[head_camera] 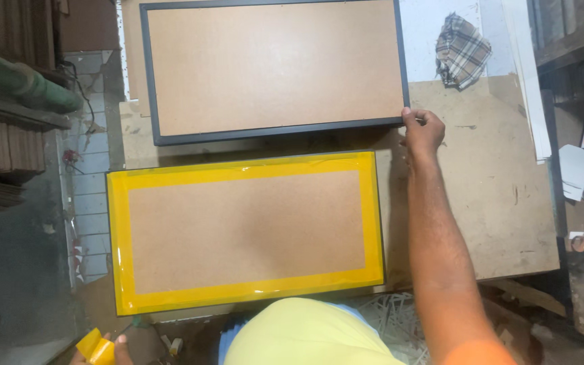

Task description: The person applies yellow tape to the edges of rectangular frames on a workbench, using a utility knife to cut the tape at corners. The person repeats the process on multiple frames, smoothing the tape along each edge.

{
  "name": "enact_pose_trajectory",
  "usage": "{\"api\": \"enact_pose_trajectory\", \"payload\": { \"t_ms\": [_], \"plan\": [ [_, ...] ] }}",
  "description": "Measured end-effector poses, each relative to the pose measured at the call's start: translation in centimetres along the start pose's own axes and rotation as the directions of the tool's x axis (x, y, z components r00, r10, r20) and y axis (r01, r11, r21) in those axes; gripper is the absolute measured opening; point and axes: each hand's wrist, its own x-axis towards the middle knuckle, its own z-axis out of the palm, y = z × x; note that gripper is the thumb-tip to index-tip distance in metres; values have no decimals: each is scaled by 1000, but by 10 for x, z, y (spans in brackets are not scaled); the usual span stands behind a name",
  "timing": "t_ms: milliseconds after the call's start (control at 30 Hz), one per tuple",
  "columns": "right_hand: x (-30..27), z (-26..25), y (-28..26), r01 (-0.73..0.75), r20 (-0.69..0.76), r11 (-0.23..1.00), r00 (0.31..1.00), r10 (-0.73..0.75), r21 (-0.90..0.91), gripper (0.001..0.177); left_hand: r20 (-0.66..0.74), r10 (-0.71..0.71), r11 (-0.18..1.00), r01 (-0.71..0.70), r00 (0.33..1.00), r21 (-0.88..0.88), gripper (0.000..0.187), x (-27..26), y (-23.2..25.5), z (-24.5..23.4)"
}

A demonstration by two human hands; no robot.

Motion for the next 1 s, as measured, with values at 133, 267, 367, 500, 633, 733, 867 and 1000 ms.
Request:
{"api": "enact_pose_trajectory", "payload": {
  "t_ms": [133, 267, 367, 500, 633, 733, 867, 1000],
  "plan": [
    [4, 5, 7, 356, -113, 890, 910, -399, -285, 25, 5, -161, 986, 161, 987, 37, 41, -11, -8, -13],
    [-16, -9, -10, 100, -48, 995, 994, -100, -5, 27, 14, -187, 982, 187, 982, 27, 35, -2, -12, -18],
    [-62, -34, -29, -208, 201, 866, 971, 128, 455, 31, 22, -160, 987, 159, 987, 17, 31, 12, -10, -37],
    [-159, -40, -53, -374, 377, 730, 910, 171, 572, 40, 48, -81, 995, 84, 996, -47, 26, 26, 15, -57],
    [-229, -18, -85, -320, 450, 802, 890, 72, 505, 37, 167, 32, 990, -8, 986, -142, 22, 38, 70, -50],
    [-271, -26, -95, -424, 551, 685, 833, 39, 593, 36, 137, 189, 966, -159, 972, -205, 38, 42, 109, -31],
    [-302, -62, -82, -482, 608, 663, 792, 51, 572, 37, 135, 241, 936, -193, 961, -295, 52, 46, 122, -34],
    [-306, -101, -48, -491, 634, 719, 768, 90, 492, 40, 211, 249, 924, -167, 945, -344, 63, 51, 107, -39]
  ]
}}
